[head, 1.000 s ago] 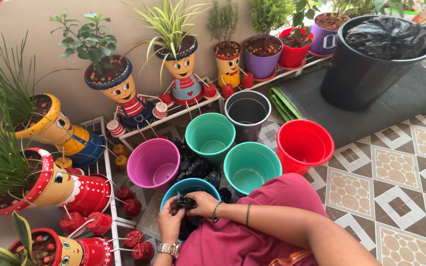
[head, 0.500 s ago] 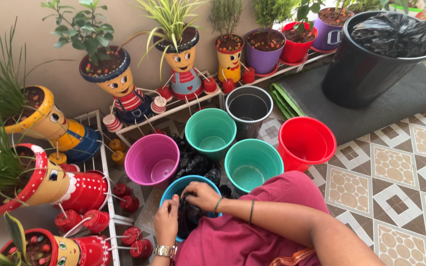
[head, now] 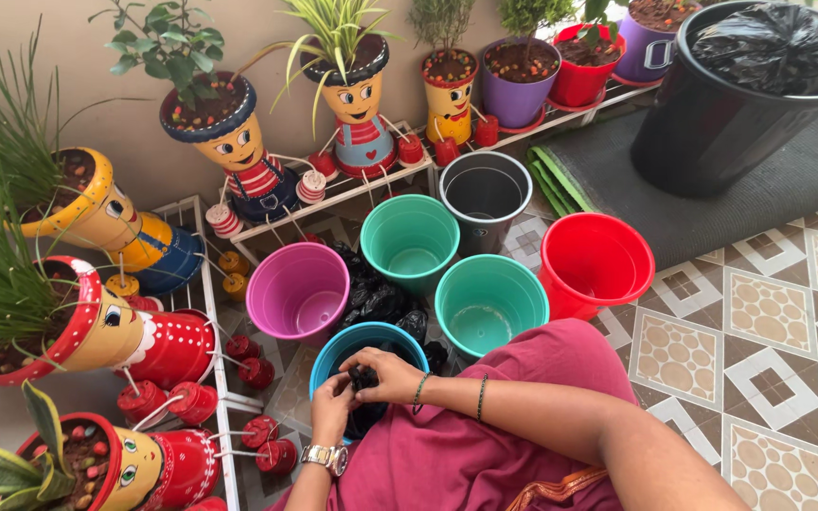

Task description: The person sits on the floor and gathers a black plastic bag inside a blue bucket, then twists and ties the bag's opening with a white string. The person adjusts the knot and the bag's position within the bucket.

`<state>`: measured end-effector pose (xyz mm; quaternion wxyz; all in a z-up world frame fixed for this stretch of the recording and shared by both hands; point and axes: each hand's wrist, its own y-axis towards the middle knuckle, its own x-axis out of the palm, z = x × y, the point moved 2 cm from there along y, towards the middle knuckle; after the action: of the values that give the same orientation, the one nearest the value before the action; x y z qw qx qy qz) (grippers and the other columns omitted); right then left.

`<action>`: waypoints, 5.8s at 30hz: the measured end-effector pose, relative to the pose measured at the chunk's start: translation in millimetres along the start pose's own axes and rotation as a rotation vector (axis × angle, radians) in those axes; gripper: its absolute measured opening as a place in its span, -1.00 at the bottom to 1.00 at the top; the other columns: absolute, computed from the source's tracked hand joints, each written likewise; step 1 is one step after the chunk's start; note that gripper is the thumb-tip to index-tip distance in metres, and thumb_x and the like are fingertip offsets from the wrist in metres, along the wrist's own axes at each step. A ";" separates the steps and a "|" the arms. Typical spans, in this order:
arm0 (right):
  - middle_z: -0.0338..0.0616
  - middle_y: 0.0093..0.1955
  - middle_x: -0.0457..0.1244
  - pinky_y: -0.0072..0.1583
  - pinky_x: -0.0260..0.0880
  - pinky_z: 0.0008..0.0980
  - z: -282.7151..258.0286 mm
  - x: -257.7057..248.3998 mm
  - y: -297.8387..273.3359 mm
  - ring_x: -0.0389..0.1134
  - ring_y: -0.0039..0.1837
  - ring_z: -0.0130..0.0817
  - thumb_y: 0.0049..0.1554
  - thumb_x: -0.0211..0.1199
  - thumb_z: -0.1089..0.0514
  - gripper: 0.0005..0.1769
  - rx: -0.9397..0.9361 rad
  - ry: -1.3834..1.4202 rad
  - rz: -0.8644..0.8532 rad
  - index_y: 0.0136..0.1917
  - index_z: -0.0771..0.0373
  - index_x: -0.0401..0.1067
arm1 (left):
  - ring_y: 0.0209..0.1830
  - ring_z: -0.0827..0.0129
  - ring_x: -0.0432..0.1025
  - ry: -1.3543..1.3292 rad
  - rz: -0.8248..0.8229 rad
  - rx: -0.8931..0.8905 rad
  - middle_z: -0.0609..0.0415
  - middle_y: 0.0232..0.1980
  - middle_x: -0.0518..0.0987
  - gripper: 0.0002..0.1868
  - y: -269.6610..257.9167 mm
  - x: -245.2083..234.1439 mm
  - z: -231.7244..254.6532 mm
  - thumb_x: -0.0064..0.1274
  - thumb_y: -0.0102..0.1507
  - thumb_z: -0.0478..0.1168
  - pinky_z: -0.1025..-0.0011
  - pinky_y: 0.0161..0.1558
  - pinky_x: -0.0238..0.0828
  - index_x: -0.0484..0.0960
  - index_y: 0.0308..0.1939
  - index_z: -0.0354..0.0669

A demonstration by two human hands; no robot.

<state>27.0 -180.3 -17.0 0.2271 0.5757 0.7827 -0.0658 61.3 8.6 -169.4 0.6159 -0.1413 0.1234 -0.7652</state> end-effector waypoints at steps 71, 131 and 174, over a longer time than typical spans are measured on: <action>-0.01 0.13 0.33 0.12 0.40 -0.22 61.8 16.7 -17.1 0.42 0.09 -0.08 -0.05 0.51 0.08 -0.30 0.087 -0.067 -0.016 0.29 0.20 0.30 | 0.13 -0.07 0.51 0.672 0.428 0.407 -0.21 0.12 0.62 -0.50 -75.4 29.7 35.6 0.29 0.14 -0.21 0.17 0.13 0.44 0.60 0.17 -0.19; -0.09 -0.02 0.39 -0.02 0.47 -0.36 -86.0 -56.3 12.6 0.46 -0.04 -0.24 0.08 0.33 0.33 -0.74 -0.019 -0.127 -0.029 0.08 0.29 0.50 | -0.09 0.37 0.63 -0.039 0.244 0.453 0.07 0.00 0.70 -0.68 -112.5 57.3 164.3 0.24 0.24 -0.40 0.47 -0.06 0.58 0.68 0.08 -0.16; -0.09 0.10 0.43 0.03 0.48 -0.35 -70.5 -75.0 43.8 0.48 0.00 -0.23 0.07 0.23 0.46 -0.66 0.069 -0.319 -0.098 0.09 0.25 0.58 | -0.04 0.07 0.52 0.588 0.223 0.544 0.04 -0.10 0.58 -0.67 -149.3 72.7 165.2 0.06 0.11 -0.51 0.20 -0.02 0.47 0.67 -0.10 -0.14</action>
<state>65.6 -205.6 84.9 0.3252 0.5264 0.7612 -0.1941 -28.0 -33.4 43.0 0.6484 0.2653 0.1020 -0.7063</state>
